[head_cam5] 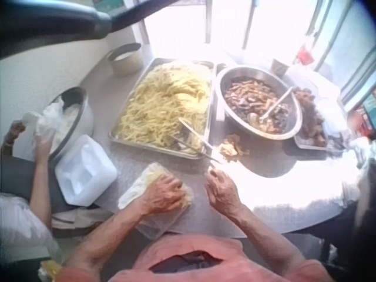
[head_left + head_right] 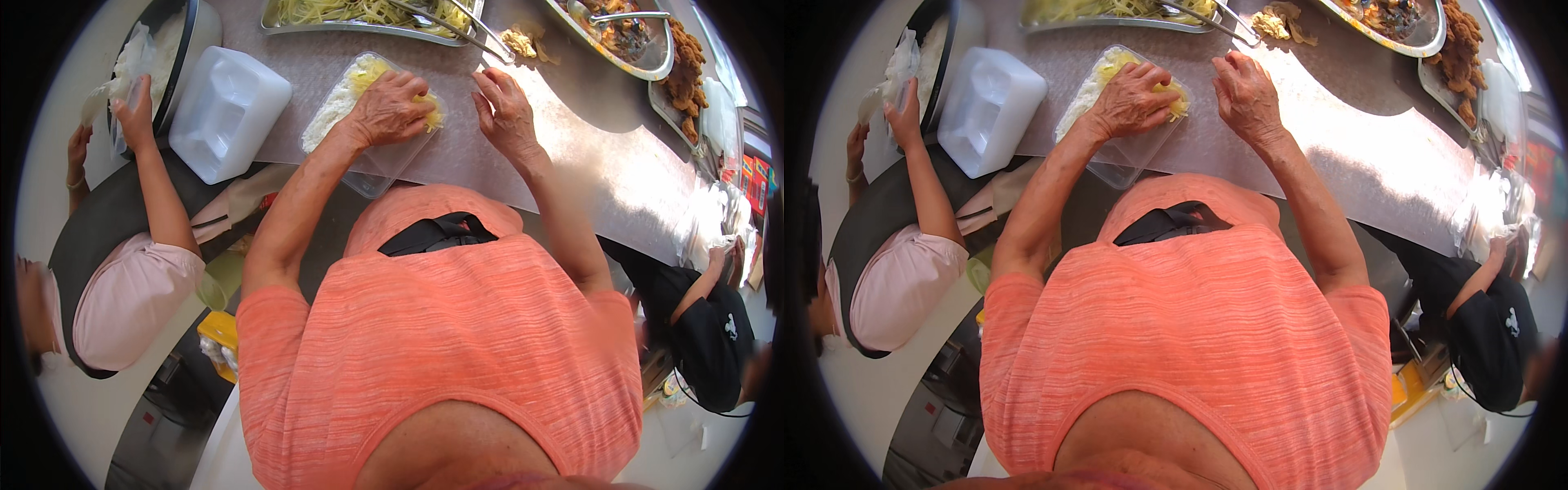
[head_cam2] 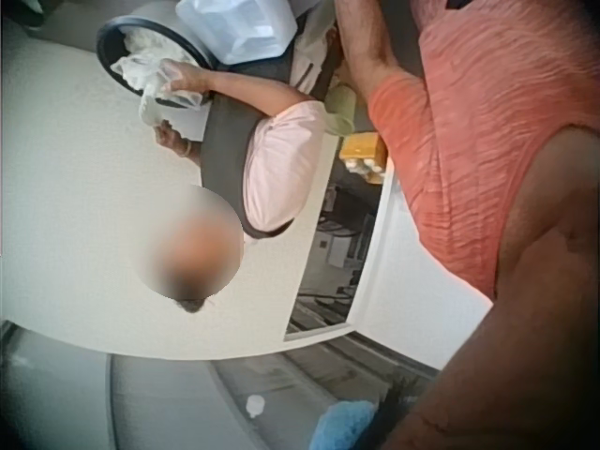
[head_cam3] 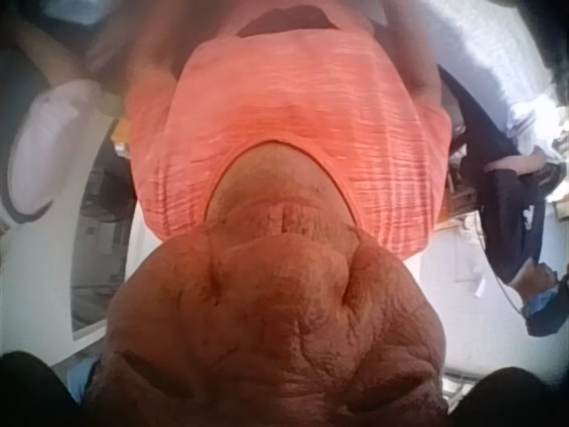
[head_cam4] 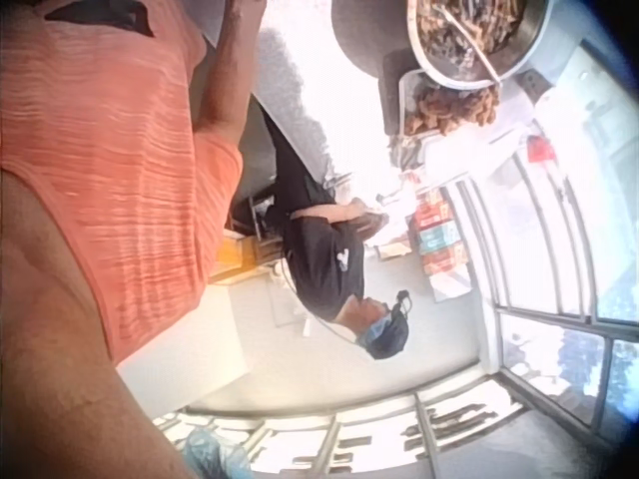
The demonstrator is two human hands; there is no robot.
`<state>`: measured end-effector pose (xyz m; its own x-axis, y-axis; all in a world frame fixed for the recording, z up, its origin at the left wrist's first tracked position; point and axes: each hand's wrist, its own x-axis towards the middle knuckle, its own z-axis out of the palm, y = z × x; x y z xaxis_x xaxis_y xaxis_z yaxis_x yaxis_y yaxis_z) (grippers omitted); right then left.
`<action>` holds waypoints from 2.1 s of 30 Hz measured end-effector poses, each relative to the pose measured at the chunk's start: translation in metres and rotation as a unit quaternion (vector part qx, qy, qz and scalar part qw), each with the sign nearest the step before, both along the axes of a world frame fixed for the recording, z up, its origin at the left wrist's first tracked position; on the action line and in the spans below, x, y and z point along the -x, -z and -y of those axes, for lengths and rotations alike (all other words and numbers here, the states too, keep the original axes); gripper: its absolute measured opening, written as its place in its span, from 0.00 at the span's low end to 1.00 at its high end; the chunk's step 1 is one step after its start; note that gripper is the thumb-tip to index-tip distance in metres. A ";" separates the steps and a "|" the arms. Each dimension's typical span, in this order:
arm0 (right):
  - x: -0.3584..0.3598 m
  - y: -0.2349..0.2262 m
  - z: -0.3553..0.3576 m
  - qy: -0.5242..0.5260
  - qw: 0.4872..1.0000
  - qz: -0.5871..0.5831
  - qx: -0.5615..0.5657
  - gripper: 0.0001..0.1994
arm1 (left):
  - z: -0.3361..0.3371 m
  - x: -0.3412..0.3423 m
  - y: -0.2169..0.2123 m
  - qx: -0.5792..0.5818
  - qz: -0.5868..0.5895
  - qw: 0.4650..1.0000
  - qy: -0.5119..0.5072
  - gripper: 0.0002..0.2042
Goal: The person assembles bento-style meal boxes by layering rice, shredded vegetables, and a saucy meat mixture into compartmentalized containers. They use tongs and a ladle to transfer ingredients from large trays and bowls onto the counter, then arrange them in the boxes.
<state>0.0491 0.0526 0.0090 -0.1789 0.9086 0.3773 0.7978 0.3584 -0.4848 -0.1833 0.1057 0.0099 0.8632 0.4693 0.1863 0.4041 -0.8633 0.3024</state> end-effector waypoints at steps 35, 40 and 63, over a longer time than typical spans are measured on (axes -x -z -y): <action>-0.161 -0.060 -0.083 0.049 0.985 0.086 -0.140 0.07 | 0.108 -0.032 0.018 0.532 0.312 0.614 -0.492 0.37; -0.307 -0.069 -0.158 0.118 0.928 0.353 -0.031 0.10 | 0.160 -0.130 0.016 0.524 0.347 0.583 -0.515 0.41; -0.413 -0.209 -0.139 -0.046 0.885 -0.123 0.448 0.18 | 0.089 -0.140 0.041 0.403 0.322 0.638 -0.571 0.10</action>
<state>0.4619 0.1916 0.2180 -0.2805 0.8488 -0.4481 0.6161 -0.1988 -0.7622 -0.0434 0.0163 -0.0311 -0.2628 0.8916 -0.3687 0.1990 0.4240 0.8835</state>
